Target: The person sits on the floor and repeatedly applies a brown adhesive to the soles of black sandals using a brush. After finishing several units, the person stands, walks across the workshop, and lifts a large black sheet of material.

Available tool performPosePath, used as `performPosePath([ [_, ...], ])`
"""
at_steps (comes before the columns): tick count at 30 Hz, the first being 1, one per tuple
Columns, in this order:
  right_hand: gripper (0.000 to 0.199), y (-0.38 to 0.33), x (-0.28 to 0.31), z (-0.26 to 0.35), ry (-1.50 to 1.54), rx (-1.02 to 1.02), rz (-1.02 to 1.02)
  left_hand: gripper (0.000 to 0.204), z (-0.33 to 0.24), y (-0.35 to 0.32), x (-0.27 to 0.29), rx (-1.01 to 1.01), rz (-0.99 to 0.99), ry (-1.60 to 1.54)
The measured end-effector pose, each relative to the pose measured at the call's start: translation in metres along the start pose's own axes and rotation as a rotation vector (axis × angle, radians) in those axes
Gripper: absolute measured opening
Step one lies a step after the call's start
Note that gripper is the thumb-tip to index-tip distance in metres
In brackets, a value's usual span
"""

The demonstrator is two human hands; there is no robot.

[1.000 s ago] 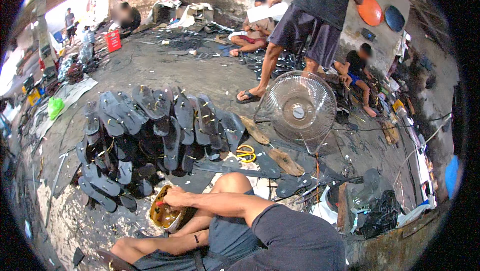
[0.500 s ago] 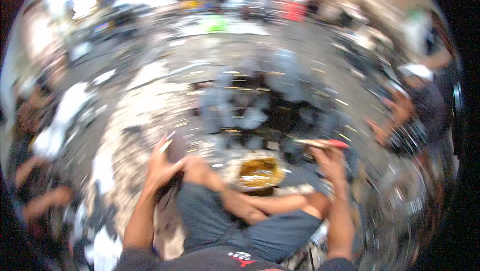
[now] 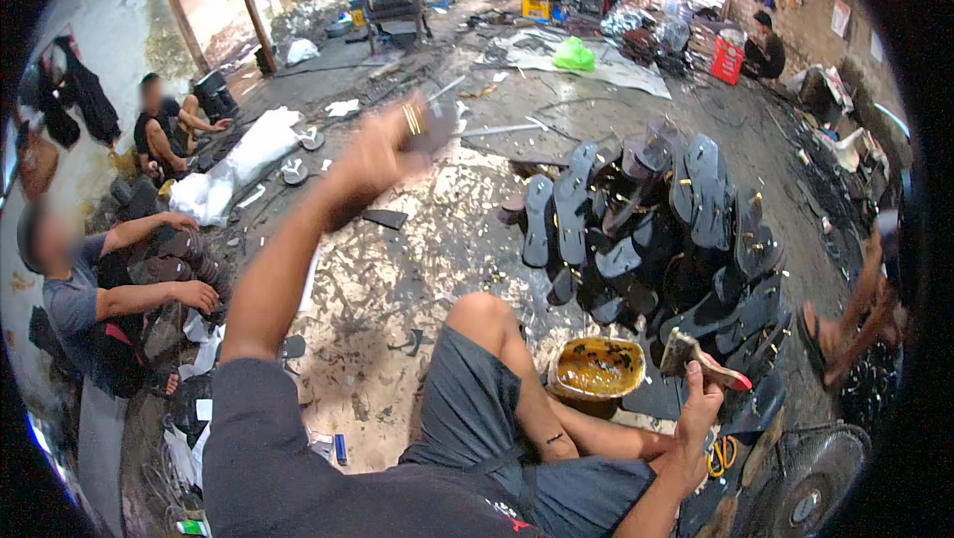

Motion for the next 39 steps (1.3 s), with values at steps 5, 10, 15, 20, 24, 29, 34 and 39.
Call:
performPosePath([
  [5, 0.049, -0.007, 0.018, 0.013, 0.096, -0.101, -0.214, 0.11, 0.024, -0.173, -0.168, 0.001, 0.25, 0.095],
  [10, 0.02, 0.012, -0.028, 0.022, 0.619, -0.086, -0.168, 0.079, 0.022, -0.181, -0.196, 0.168, -0.124, -0.083],
  [15, 0.021, 0.002, -0.054, 0.066, 0.843, -0.099, -0.114, 0.073, -0.033, -0.143, -0.138, 0.124, -0.014, -0.607],
  [20, 0.022, -0.012, -0.1, 0.094, 0.814, -0.064, -0.014, 0.07, -0.082, -0.158, -0.201, 0.473, 0.212, -1.636],
  [24, 0.025, -0.055, -0.147, 0.124, 0.41, 0.166, 0.153, 0.069, -0.112, -0.159, -0.227, 0.503, 0.204, -1.797],
  [29, 0.031, -0.051, -0.172, 0.113, -0.063, 0.637, 0.143, 0.072, -0.128, -0.184, -0.242, 0.489, 0.209, -1.932],
  [34, 0.031, -0.049, -0.17, 0.119, -0.143, 0.745, 0.129, 0.073, -0.118, -0.189, -0.242, 0.462, 0.235, -1.964],
  [39, 0.029, -0.078, -0.175, 0.12, -0.032, 0.796, 0.265, 0.067, -0.101, -0.173, -0.238, 0.485, 0.194, -1.996],
])
Point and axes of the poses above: each hand's wrist, its own y-axis towards the middle knuckle, its own x-axis out of the back of the hand, z = x × y, the point moved 3 cm from there along y, towards the middle knuckle, and after that the axes turned 5 degrees about x, right-handed, at the moved point
